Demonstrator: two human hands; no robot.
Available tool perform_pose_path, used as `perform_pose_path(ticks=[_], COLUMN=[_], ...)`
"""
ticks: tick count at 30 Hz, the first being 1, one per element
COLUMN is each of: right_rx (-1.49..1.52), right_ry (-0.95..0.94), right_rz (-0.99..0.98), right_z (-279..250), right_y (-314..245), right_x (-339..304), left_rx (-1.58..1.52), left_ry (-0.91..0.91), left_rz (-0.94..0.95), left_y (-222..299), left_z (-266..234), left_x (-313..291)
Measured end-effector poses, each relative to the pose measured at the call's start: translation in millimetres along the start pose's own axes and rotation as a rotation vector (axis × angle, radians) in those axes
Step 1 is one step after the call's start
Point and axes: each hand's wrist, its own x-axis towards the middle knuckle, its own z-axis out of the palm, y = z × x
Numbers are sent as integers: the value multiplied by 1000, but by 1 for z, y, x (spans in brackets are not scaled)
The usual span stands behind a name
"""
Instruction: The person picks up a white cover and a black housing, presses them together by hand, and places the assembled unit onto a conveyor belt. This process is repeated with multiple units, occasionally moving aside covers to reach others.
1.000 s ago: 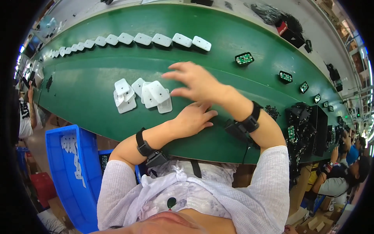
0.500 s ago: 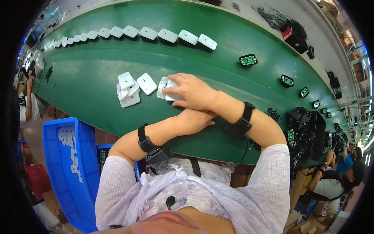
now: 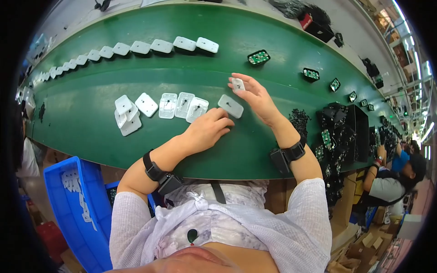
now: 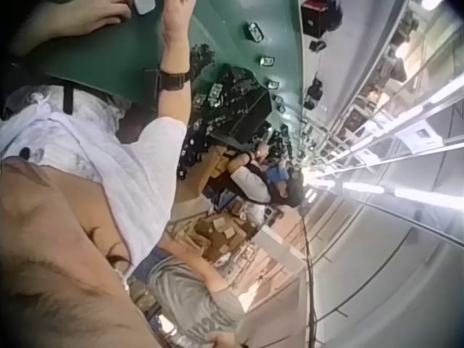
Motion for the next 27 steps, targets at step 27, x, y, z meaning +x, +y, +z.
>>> perform_pose_path(ticks=[27], right_rx=[-1390], right_ry=[395], right_rz=[-451], right_z=[-99], right_y=[15], right_x=[74], left_rx=[451], left_ry=[153], left_rz=[-12], left_y=[-7], left_z=[5], left_x=[10])
